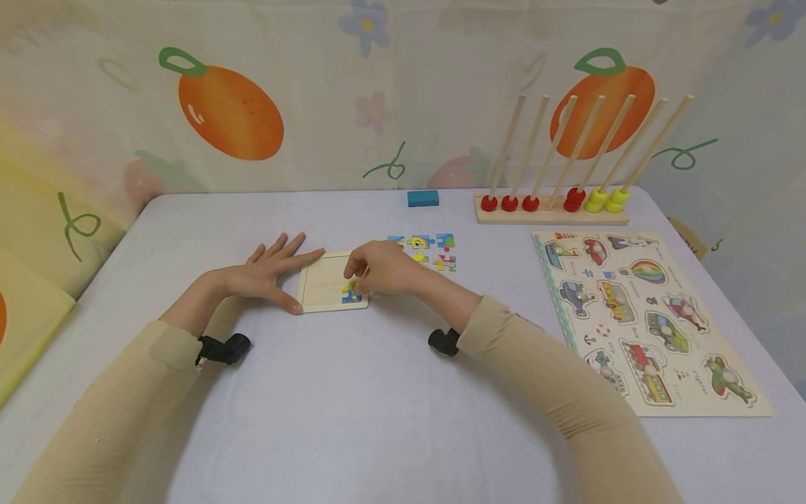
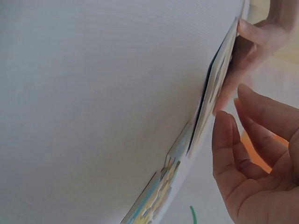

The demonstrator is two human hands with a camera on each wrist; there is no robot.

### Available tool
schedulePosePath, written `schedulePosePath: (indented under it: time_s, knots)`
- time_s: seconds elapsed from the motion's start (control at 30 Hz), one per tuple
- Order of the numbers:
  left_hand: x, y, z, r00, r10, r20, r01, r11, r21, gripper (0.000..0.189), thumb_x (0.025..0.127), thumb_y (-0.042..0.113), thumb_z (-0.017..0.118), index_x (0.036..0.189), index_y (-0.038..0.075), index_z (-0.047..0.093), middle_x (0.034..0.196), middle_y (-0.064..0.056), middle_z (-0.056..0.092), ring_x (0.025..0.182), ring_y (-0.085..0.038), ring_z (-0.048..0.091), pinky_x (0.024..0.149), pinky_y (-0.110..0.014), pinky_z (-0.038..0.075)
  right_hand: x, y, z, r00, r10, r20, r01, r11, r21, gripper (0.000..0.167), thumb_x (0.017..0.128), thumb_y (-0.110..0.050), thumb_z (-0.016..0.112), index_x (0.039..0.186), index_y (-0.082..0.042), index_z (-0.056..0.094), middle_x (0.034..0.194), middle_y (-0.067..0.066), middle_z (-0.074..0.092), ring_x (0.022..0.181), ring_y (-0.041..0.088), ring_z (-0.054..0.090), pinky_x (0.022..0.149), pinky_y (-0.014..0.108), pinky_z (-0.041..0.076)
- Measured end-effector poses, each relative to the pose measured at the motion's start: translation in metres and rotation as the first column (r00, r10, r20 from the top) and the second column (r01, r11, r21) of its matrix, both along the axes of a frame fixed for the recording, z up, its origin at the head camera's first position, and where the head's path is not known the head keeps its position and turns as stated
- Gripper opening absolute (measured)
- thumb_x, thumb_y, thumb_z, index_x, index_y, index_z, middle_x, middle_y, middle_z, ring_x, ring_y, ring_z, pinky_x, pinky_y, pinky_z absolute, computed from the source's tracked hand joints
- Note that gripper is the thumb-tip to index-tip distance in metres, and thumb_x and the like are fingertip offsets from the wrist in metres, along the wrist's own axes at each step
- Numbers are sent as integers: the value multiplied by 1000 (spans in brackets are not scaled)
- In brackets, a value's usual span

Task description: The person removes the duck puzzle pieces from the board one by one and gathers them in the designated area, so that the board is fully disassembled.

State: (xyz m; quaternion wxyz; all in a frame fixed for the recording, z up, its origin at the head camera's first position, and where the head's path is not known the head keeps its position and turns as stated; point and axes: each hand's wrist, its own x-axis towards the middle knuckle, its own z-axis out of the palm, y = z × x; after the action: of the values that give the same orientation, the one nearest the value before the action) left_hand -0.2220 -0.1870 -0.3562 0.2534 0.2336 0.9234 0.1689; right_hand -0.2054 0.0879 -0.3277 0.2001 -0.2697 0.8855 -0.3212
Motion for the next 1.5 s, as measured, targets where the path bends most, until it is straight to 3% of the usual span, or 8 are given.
schedulePosePath:
  time_s: [0.47,0.73,1.5]
  knots:
    - [-1,-1,0,1000,-1,12,1,1000,19,111,72,58,79,159,36,13,168,-10,-18,153,-39,-24,118,-68,-15,-1,-13,-7,999,23,-38,-20,998,67,26,83,-10,78,109,-10,72,109,4,68,98,18,60,89,28,52]
    - [-1,0,0,1000,-3,6,3,1000,9,111,72,57,79,159,35,14,168,-10,-17,153,-39,-23,118,-68,-14,2,-15,-7,996,46,-76,-37,993,110,30,82,-10,78,111,-8,70,109,7,68,98,19,59,88,27,51]
    - [0,0,0,1000,-1,5,1,1000,11,110,73,56,79,159,35,13,168,-10,-17,153,-40,-23,118,-69,-14,4,-19,-8,998,44,-51,-37,991,126,30,83,-8,77,112,-3,69,108,9,64,98,18,60,88,24,52]
